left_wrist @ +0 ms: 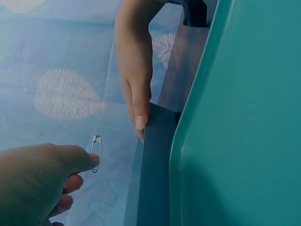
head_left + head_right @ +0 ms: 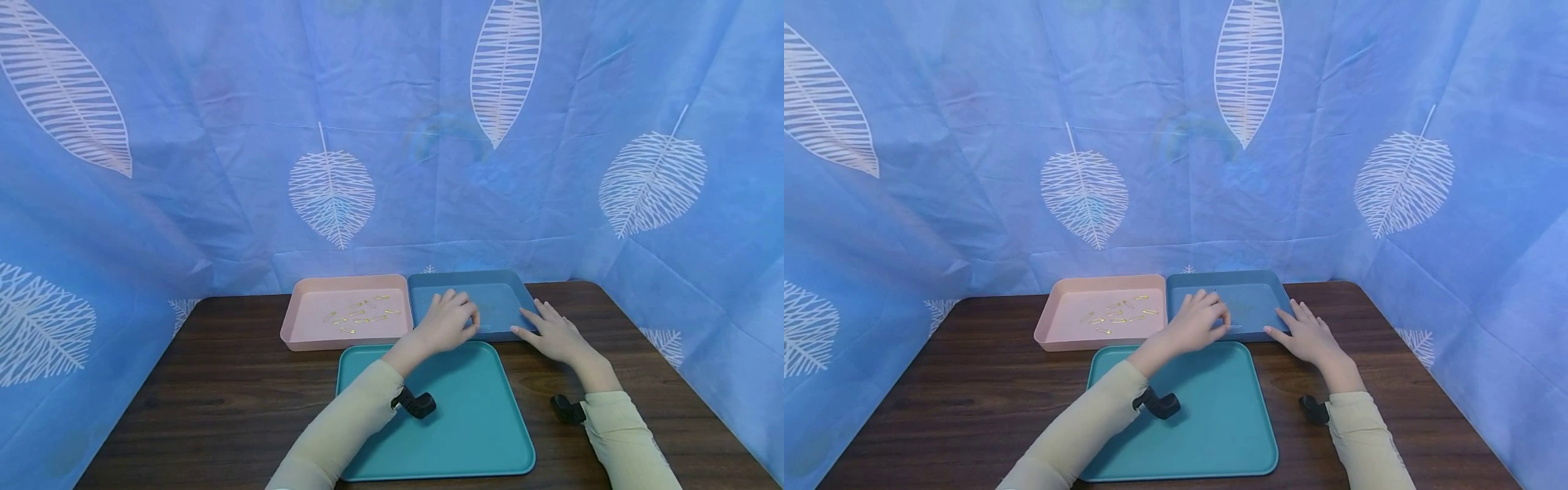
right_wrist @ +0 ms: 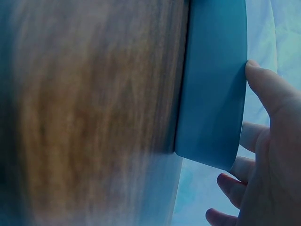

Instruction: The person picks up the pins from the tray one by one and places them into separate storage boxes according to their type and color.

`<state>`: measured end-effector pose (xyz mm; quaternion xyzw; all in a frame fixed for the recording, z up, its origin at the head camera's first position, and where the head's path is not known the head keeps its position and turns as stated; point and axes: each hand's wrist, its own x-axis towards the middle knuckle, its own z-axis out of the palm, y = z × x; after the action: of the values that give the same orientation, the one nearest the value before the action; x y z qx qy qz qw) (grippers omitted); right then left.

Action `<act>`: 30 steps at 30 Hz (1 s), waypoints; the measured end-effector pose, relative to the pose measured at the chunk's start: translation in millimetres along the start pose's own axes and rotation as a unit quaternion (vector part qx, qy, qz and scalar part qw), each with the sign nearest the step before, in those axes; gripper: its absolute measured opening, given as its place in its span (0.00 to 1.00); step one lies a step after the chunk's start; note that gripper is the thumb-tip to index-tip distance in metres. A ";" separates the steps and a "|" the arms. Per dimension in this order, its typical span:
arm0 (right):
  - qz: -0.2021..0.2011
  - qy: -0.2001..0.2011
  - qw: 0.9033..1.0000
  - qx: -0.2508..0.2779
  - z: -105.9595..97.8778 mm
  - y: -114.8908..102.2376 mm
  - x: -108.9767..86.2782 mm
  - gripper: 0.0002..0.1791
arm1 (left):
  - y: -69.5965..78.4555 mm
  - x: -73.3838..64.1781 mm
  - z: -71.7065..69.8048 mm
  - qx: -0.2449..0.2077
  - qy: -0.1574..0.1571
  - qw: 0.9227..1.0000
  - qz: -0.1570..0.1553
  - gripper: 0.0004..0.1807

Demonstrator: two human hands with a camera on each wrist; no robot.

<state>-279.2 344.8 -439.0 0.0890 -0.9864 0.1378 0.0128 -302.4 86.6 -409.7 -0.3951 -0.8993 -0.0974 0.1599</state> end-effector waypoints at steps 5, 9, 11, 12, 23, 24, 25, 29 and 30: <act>0.002 -0.002 1.000 0.001 0.7 1.3 -0.4 0.41 | -2.7 8.2 8.3 -0.007 0.004 1.000 -0.021 0.06; 0.002 -0.003 1.000 0.004 0.3 1.9 -1.1 0.42 | -4.0 14.3 16.1 -0.011 0.006 0.999 -0.038 0.07; 0.002 -0.003 1.000 0.004 -0.3 1.5 -1.4 0.42 | -4.4 17.2 19.4 -0.015 0.007 0.999 -0.048 0.07; 0.002 -0.003 1.000 0.004 -0.6 1.1 -1.5 0.41 | -4.5 18.6 21.1 -0.018 0.007 0.998 -0.054 0.07; 0.002 -0.004 1.000 0.003 0.1 2.2 -0.7 0.41 | -12.7 30.3 41.2 -0.053 0.001 0.992 -0.115 0.07; 0.002 -0.004 1.000 0.004 0.3 2.3 -0.6 0.41 | -13.5 31.1 42.4 -0.061 -0.003 0.990 -0.124 0.07; 0.002 -0.004 1.000 0.005 0.4 2.3 -0.5 0.41 | -14.2 32.0 43.6 -0.067 -0.007 0.989 -0.132 0.07; 0.001 -0.006 1.000 0.012 0.0 1.8 -0.2 0.40 | -16.7 35.6 47.3 -0.080 -0.021 0.983 -0.162 0.08; 0.000 -0.006 1.000 0.014 -0.2 1.6 -0.1 0.40 | -17.3 36.5 48.4 -0.080 -0.025 0.982 -0.169 0.08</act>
<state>-279.3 346.4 -439.3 0.0895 -0.9845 0.1507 0.0058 -348.7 114.5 -442.3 -0.2514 -0.9461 -0.1847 0.0870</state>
